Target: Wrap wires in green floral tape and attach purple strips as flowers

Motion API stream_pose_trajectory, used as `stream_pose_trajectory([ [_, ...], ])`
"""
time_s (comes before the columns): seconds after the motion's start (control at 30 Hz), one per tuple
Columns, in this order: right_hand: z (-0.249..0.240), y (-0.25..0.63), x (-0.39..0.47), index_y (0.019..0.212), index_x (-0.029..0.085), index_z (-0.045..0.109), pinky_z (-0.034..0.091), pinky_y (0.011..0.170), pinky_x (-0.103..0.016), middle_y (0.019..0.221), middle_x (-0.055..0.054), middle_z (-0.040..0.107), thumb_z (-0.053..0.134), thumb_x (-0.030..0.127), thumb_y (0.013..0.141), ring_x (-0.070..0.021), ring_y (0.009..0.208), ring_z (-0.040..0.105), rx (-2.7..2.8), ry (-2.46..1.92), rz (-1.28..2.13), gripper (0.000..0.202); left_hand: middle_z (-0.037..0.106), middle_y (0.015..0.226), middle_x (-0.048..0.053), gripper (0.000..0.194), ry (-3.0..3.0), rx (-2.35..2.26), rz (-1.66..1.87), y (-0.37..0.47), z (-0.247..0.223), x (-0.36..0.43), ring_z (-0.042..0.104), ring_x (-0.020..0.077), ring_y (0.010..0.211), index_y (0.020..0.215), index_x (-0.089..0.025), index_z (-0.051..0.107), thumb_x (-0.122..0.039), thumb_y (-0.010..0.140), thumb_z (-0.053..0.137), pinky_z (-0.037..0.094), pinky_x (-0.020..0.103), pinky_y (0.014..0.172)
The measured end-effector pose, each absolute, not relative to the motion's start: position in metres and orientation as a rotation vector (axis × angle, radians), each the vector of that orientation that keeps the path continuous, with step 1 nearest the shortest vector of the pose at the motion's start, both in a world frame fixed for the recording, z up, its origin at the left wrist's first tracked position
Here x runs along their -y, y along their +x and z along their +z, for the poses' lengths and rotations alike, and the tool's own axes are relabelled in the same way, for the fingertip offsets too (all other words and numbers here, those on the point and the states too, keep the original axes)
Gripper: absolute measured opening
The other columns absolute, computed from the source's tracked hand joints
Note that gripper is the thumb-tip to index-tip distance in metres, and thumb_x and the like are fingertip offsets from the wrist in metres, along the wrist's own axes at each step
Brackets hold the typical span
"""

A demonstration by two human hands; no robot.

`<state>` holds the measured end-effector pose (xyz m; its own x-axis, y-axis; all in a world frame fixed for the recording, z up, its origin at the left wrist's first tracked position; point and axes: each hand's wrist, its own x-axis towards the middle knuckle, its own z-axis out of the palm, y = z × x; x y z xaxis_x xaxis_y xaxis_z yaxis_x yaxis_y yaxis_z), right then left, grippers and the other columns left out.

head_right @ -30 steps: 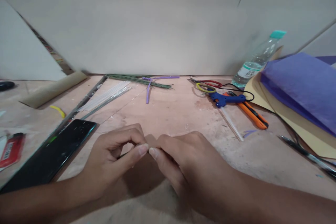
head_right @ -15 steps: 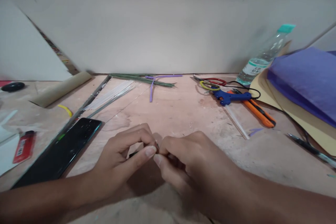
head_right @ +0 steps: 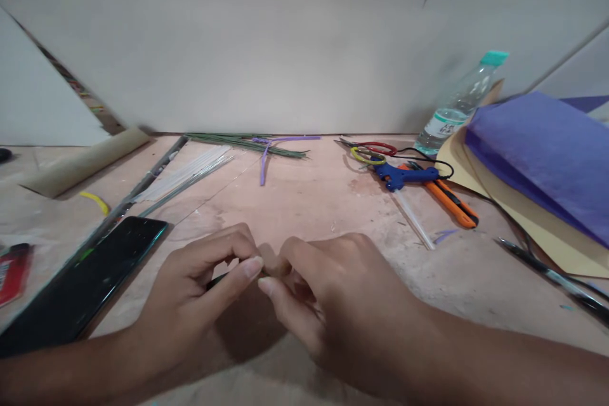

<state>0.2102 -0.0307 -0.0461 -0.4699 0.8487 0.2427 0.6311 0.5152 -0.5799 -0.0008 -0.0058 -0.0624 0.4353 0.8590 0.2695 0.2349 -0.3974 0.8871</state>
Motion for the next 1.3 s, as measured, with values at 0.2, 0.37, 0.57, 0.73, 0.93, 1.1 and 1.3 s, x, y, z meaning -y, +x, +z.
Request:
stream_pose_trajectory([
  [0.2,-0.051,0.212,0.033,0.087,0.023,0.062,0.037,0.058,-0.028,0.069,0.004,0.067,0.058,0.011,0.096,-0.0128,0.054,0.058,2.344,-1.113,0.354,0.015,0.062,0.073,-0.003,0.025,1.91,-0.9,0.953,-0.001,-0.063,0.006,0.059,0.0097,0.071,0.076,-0.017,0.068,-0.018,0.1,0.061,0.044,0.022,0.068],
  [0.37,-0.043,0.209,0.033,0.082,0.022,0.062,0.034,0.052,-0.024,0.063,0.006,0.063,0.057,0.006,0.093,-0.0097,0.05,0.055,2.266,-1.149,0.539,0.021,0.063,0.078,-0.002,0.022,1.892,-0.819,0.949,-0.002,-0.063,0.006,0.06,0.0107,0.074,0.083,-0.017,0.069,-0.021,0.102,0.059,0.046,0.024,0.071],
  [0.57,-0.036,0.206,0.033,0.081,0.021,0.064,0.038,0.054,-0.021,0.065,0.006,0.065,0.052,0.006,0.096,-0.0083,0.054,0.055,2.188,-1.194,0.835,0.024,0.063,0.079,-0.002,0.022,1.884,-0.783,0.947,-0.004,-0.062,0.006,0.06,0.0106,0.075,0.084,-0.018,0.068,-0.02,0.103,0.057,0.046,0.024,0.072],
  [0.73,-0.038,0.206,0.034,0.081,0.022,0.062,0.037,0.055,-0.023,0.068,0.005,0.067,0.051,0.01,0.098,-0.0096,0.055,0.058,2.245,-1.218,0.77,0.024,0.06,0.073,-0.003,0.025,1.89,-0.836,0.969,-0.003,-0.059,0.007,0.057,0.0097,0.071,0.076,-0.018,0.066,-0.018,0.1,0.059,0.044,0.023,0.066],
  [0.93,-0.046,0.209,0.036,0.095,0.022,0.062,0.035,0.055,-0.027,0.07,0.005,0.067,0.061,0.02,0.098,-0.0133,0.054,0.06,2.334,-1.234,0.443,0.004,0.06,0.068,-0.003,0.028,1.862,-0.931,0.959,-0.001,-0.06,0.005,0.056,0.0101,0.065,0.071,-0.018,0.066,-0.02,0.098,0.06,0.043,0.024,0.062],
  [1.1,-0.044,0.209,0.036,0.087,0.023,0.058,0.035,0.055,-0.026,0.065,0.006,0.062,0.053,0.014,0.099,-0.0113,0.05,0.056,2.352,-1.175,0.36,0.015,0.063,0.071,-0.002,0.025,1.943,-0.869,0.984,-0.001,-0.061,0.008,0.059,0.01,0.069,0.075,-0.017,0.067,-0.018,0.099,0.06,0.046,0.023,0.067],
  [1.3,-0.039,0.206,0.038,0.083,0.022,0.057,0.035,0.052,-0.024,0.059,0.007,0.06,0.051,0.016,0.099,-0.0098,0.047,0.057,2.291,-1.166,0.469,0.018,0.067,0.077,-0.001,0.016,1.994,-0.764,1.044,-0.005,-0.06,0.009,0.062,0.0103,0.073,0.085,-0.017,0.07,-0.014,0.098,0.062,0.048,0.024,0.07],
])
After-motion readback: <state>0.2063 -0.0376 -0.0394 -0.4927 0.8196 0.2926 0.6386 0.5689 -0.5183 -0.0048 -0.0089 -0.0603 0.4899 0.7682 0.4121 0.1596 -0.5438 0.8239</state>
